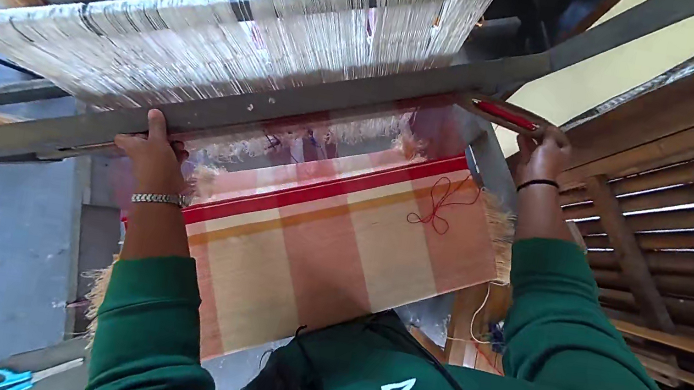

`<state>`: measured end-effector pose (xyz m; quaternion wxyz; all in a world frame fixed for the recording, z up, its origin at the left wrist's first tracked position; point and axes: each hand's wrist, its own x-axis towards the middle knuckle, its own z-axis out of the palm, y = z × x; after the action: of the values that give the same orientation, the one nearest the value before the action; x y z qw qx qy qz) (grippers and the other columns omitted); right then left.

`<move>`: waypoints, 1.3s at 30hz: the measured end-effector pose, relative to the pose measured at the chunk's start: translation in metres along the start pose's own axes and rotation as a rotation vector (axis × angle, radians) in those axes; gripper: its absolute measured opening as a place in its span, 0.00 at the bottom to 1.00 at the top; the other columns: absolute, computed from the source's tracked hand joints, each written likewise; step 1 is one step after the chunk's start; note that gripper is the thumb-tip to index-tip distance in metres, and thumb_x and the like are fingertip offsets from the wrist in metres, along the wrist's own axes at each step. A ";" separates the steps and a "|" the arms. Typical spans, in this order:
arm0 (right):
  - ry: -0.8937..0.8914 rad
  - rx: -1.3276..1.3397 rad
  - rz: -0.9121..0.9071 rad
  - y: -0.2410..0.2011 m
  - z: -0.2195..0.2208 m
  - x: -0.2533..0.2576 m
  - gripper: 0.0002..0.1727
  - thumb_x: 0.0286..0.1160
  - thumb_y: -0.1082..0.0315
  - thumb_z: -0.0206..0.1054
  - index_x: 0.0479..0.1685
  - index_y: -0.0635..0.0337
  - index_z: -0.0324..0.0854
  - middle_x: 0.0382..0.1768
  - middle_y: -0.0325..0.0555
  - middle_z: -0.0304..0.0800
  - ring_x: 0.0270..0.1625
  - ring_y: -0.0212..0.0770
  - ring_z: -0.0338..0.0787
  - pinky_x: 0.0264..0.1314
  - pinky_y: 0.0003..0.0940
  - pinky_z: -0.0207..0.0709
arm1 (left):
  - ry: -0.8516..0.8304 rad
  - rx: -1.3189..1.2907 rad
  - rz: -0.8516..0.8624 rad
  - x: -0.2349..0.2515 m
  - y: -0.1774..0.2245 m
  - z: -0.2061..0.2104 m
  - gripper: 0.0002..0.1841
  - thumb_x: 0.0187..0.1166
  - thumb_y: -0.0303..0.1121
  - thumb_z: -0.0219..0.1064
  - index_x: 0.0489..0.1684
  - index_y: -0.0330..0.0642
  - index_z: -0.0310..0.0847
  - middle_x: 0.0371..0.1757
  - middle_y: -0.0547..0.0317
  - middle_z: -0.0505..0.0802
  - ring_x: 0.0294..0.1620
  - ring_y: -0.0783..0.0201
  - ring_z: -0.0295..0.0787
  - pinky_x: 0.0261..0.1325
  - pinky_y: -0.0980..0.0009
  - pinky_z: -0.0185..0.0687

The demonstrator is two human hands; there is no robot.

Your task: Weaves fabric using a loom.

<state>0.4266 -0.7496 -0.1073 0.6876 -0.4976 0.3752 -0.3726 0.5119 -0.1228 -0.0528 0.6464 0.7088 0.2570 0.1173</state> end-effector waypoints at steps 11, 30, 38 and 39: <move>-0.403 -0.242 0.152 0.038 0.081 -0.042 0.34 0.90 0.60 0.61 0.85 0.65 0.49 0.62 0.60 0.84 0.52 0.48 0.94 0.53 0.42 0.92 | 0.163 0.342 -0.020 0.015 0.010 -0.041 0.66 0.62 0.66 0.79 0.93 0.35 0.38 0.91 0.40 0.62 0.91 0.53 0.59 0.90 0.55 0.60; -1.208 -0.743 0.026 0.066 0.192 -0.251 0.20 0.93 0.59 0.53 0.74 0.60 0.76 0.34 0.49 0.88 0.25 0.37 0.81 0.29 0.34 0.77 | 0.029 0.158 -0.196 0.049 -0.022 -0.107 0.47 0.81 0.76 0.35 0.85 0.46 0.65 0.77 0.51 0.82 0.68 0.56 0.85 0.66 0.55 0.81; -1.195 -0.839 0.040 0.078 0.217 -0.294 0.37 0.91 0.50 0.57 0.90 0.62 0.51 0.36 0.49 0.92 0.30 0.40 0.89 0.37 0.41 0.84 | 0.016 0.149 -0.209 0.053 -0.023 -0.112 0.47 0.82 0.76 0.35 0.83 0.45 0.69 0.76 0.52 0.84 0.73 0.57 0.82 0.71 0.53 0.76; -1.185 -0.814 0.053 0.080 0.217 -0.294 0.38 0.90 0.50 0.59 0.90 0.61 0.51 0.36 0.48 0.92 0.27 0.38 0.87 0.33 0.39 0.81 | 0.007 0.165 -0.207 0.055 -0.023 -0.114 0.47 0.82 0.76 0.35 0.83 0.45 0.70 0.76 0.53 0.84 0.73 0.57 0.81 0.71 0.52 0.76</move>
<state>0.5008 -0.3828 -0.0932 0.5445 -0.8237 0.0599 0.1463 0.4959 0.0036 -0.0687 0.5935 0.7289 0.3398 0.0310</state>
